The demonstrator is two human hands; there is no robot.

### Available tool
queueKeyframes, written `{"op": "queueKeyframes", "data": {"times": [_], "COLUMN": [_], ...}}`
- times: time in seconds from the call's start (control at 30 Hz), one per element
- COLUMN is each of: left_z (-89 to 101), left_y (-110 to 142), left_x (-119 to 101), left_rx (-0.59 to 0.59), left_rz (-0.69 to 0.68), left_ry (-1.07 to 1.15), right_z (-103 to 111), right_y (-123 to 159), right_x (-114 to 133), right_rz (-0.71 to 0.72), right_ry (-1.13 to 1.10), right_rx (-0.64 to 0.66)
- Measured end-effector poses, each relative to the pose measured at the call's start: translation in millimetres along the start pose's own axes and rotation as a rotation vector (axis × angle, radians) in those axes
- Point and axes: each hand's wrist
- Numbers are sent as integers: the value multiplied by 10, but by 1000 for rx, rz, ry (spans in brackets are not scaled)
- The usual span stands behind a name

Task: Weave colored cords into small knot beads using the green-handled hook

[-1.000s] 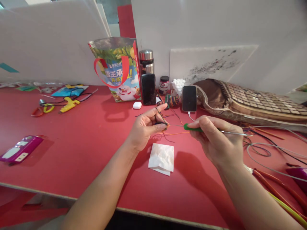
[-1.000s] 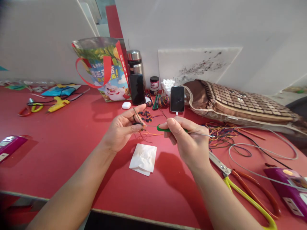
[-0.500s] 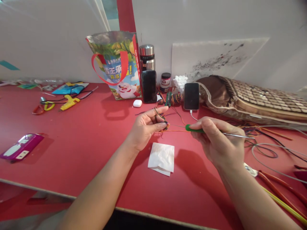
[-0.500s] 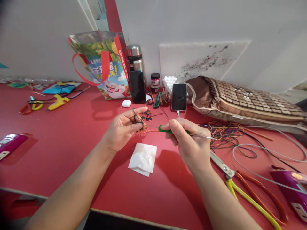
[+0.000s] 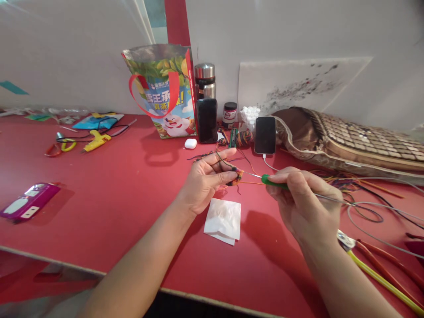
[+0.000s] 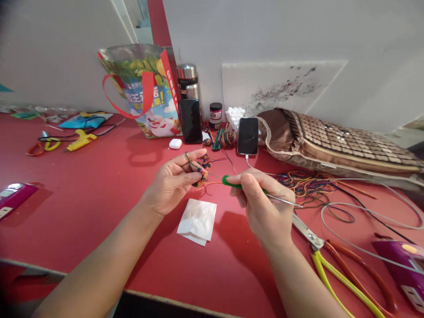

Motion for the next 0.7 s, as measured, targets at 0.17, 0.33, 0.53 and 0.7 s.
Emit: {"op": "queueKeyframes", "data": {"times": [0.17, 0.33, 0.53, 0.7], "left_z": [-23, -56, -86, -115], "left_y": [21, 32, 46, 59], "left_x": [7, 0, 6, 6], "left_rx": [-3, -18, -7, -12], "left_rz": [-23, -44, -8, -19], "left_ry": [-15, -6, 45, 75], "right_z": [-11, -30, -50, -60], "right_y": [23, 27, 31, 44], "right_x": [12, 44, 59, 75], "right_rz": [4, -4, -10, -22], "right_ry": [2, 2, -11, -24], "right_rx": [-16, -47, -50, -51]}}
Point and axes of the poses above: each hand's wrist, its own y-axis away from the middle knuckle, its own z-axis out of the back of the hand, x = y × z, and after that the axes turned 3 degrees about -x, right-handed
